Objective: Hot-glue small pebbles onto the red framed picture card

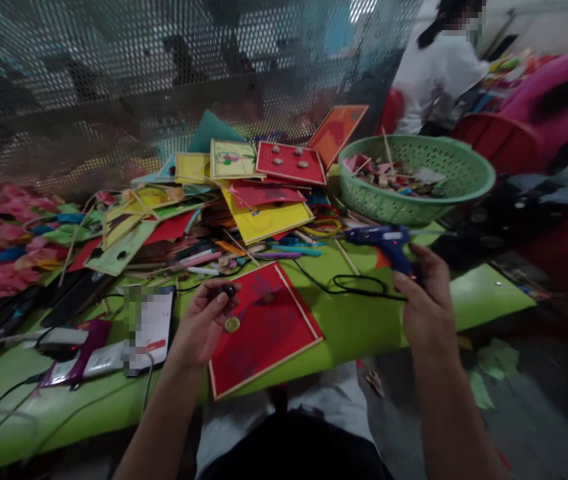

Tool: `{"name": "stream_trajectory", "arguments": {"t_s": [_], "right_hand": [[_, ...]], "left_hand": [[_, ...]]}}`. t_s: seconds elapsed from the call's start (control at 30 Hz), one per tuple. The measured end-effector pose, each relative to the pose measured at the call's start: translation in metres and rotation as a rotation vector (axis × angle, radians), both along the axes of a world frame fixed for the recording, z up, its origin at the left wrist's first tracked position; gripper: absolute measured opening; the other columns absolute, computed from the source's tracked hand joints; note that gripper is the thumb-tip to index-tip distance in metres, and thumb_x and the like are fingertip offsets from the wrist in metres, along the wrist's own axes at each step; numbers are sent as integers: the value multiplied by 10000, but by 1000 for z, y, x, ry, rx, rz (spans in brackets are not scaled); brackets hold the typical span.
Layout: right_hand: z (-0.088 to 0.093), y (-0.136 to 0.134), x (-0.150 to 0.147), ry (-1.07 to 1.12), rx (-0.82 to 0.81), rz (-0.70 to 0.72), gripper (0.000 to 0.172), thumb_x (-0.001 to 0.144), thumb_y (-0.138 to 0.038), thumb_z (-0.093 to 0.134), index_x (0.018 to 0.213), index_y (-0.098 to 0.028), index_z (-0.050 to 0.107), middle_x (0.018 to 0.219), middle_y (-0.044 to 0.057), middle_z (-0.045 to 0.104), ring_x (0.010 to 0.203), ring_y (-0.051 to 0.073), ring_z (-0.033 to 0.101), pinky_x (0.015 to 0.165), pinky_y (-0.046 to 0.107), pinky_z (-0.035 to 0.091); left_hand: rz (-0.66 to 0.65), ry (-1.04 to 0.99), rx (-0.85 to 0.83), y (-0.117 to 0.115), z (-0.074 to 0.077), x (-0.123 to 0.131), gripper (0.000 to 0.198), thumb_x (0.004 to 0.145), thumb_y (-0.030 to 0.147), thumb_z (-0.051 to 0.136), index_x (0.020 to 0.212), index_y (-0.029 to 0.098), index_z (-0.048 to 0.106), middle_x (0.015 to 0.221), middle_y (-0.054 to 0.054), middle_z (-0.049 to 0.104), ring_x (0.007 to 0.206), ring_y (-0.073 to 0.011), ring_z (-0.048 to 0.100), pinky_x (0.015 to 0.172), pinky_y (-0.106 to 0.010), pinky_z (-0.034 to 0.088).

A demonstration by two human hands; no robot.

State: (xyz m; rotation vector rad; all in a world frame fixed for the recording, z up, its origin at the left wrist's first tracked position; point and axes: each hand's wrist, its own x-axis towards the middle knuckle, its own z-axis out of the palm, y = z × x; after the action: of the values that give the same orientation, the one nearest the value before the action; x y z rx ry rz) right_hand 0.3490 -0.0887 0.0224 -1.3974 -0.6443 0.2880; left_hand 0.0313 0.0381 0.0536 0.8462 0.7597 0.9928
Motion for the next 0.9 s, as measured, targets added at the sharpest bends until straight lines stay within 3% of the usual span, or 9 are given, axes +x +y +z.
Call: {"name": "stream_trajectory", "arguments": {"t_s": [0.07, 0.23, 0.33, 0.43, 0.53, 0.77, 0.9], "right_hand": [[13, -2, -12, 121, 197, -11, 578, 651, -223, 806, 1203, -229, 630, 1051, 8, 585, 777, 120, 498, 658, 234, 371], [36, -3, -26, 319, 74, 217, 298, 624, -233, 801, 895, -186, 684, 808, 19, 601, 622, 143, 527, 591, 302, 422], [42, 1, -29, 269, 71, 287, 356, 621, -199, 798, 942, -233, 650, 867, 25, 661, 628, 170, 579, 553, 308, 429], [45, 7, -29, 248, 68, 342, 412, 601, -185, 810, 978, -235, 652, 789, 28, 681, 591, 176, 576, 489, 288, 384], [43, 11, -24, 253, 22, 400, 331, 640, -278, 798, 941, -185, 698, 709, 31, 647, 543, 159, 547, 487, 301, 391], [38, 26, -22, 225, -261, 586, 317, 591, -340, 887, 796, -171, 715, 740, 60, 692, 648, 193, 625, 584, 312, 484], [41, 44, -33, 200, -243, 744, 356, 638, -400, 888, 847, -157, 734, 716, 47, 677, 602, 157, 585, 550, 274, 467]], "left_hand": [[8, -12, 0, 1, 0, 2, 301, 650, 276, 896, 885, 208, 721, 907, -30, 766, 727, -104, 654, 695, -199, 527], [25, -16, 17, 2, -1, 3, 292, 662, 250, 883, 899, 193, 723, 933, -30, 748, 714, -94, 649, 717, -205, 535], [40, -6, 13, 2, -3, 2, 299, 654, 254, 886, 895, 185, 723, 896, -12, 723, 698, -89, 652, 700, -198, 531], [25, -9, -1, 3, -4, 2, 315, 652, 262, 889, 908, 180, 724, 844, -8, 709, 685, -96, 664, 685, -206, 531], [16, -20, -7, 4, -5, 2, 332, 661, 262, 885, 938, 175, 725, 849, -18, 712, 702, -106, 679, 693, -216, 533], [30, -6, -26, 5, -10, 2, 355, 663, 233, 877, 984, 187, 733, 902, -15, 718, 728, -105, 695, 709, -214, 530], [49, -26, -30, 4, -9, 2, 344, 661, 240, 883, 970, 188, 740, 899, -3, 717, 737, -95, 697, 721, -202, 527]]}}
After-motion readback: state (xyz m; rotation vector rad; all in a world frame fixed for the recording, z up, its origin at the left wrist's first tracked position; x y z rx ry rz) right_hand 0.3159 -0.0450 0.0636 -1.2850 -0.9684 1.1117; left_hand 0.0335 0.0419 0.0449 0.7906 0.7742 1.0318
